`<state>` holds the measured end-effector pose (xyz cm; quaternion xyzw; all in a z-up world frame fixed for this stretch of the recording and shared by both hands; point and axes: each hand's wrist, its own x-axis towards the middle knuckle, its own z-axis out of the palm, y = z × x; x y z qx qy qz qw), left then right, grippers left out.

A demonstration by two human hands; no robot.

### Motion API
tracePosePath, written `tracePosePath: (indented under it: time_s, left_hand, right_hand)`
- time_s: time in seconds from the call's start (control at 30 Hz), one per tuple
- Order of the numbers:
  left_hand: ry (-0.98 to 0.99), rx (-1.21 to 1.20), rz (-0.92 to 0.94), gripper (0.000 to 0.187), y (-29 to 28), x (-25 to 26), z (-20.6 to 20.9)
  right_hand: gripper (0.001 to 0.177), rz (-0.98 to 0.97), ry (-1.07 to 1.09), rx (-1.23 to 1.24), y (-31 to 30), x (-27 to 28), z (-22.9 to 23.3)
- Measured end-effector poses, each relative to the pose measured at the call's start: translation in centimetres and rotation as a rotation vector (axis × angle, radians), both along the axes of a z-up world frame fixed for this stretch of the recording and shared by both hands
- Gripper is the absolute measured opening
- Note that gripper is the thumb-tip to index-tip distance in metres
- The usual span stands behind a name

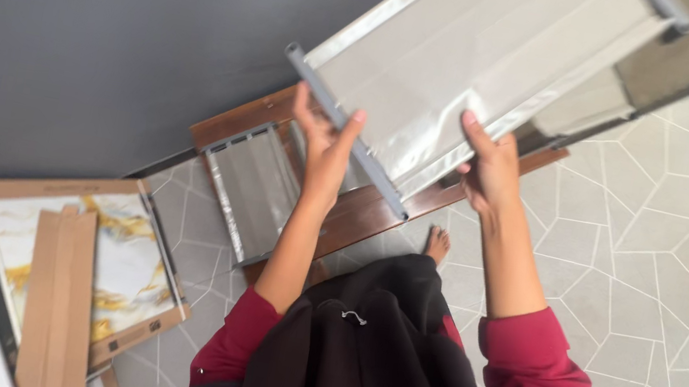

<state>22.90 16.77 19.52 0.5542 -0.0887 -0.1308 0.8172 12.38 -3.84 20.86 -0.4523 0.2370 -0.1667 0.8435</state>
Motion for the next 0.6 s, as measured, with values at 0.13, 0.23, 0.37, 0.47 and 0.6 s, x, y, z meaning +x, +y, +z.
tracePosePath:
  time_s: [0.13,0.23,0.37,0.47,0.6]
  left_hand:
    - [0.201,-0.009,-0.262,0.061,-9.0,-0.9,0.7]
    - [0.167,0.014,-0.348,0.049,-15.3,-2.4,0.6]
    - [0.130,-0.024,-0.374,0.043,-22.3,-2.9,-0.3]
    - [0.112,0.025,-0.332,0.046,-25.6,-3.0,-1.1]
    - [0.164,0.158,-0.280,0.051,-27.3,-2.5,-2.5]
  right_hand:
    - [0.025,-0.114,-0.097,-0.035,-7.6,-1.8,2.0]
    - [0.025,-0.163,-0.130,-0.039,-13.8,-3.5,2.5]
    - [0.027,-0.220,-0.068,-0.005,-20.2,-4.7,1.5]
    - [0.028,-0.208,-0.065,0.011,-23.0,-4.4,0.1]
    - [0.030,-0.199,-0.046,0.064,-24.8,-3.5,-2.3]
